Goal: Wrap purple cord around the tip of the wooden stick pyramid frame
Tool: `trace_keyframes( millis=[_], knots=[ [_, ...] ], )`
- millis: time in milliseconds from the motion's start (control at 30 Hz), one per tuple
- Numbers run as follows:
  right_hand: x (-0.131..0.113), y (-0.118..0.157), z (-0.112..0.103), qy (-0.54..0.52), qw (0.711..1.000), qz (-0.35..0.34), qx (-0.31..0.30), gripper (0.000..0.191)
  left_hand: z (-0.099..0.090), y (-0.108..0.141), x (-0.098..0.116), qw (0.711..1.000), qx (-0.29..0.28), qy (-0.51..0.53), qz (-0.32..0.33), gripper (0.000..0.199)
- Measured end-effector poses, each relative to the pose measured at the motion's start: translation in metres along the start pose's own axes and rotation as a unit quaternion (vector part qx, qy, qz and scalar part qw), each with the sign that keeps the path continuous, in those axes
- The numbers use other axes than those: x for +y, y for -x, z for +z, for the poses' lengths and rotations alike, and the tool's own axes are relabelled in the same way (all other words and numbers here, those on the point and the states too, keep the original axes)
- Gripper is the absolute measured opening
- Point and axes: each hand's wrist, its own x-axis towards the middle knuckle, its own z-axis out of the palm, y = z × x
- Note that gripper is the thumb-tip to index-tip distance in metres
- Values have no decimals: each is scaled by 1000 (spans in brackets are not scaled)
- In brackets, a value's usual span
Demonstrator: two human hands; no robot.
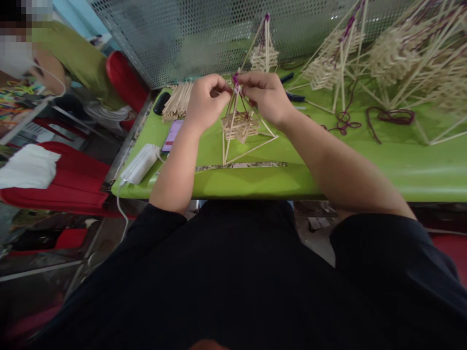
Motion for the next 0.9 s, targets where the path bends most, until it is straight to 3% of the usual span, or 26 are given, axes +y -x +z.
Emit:
trace_keyframes(
  millis=[100,267,433,667,900],
  knots=[
    [0,0,1,-20,1000,-1,3,48,-1,-2,0,998,-27,53,12,11],
    [-5,3,-2,0,1000,-31,2,53,1,-2,1,990,-84,113,-7,33],
    [1,4,-5,28,995,-94,11,52,10,-6,-12,986,-80,145,-12,40],
    [-5,10,-2,63,996,-57,20,33,20,-4,-23,982,-84,164,-29,43],
    [3,5,-5,15,994,-96,39,47,25,2,-15,980,-85,178,-40,48]
  ],
)
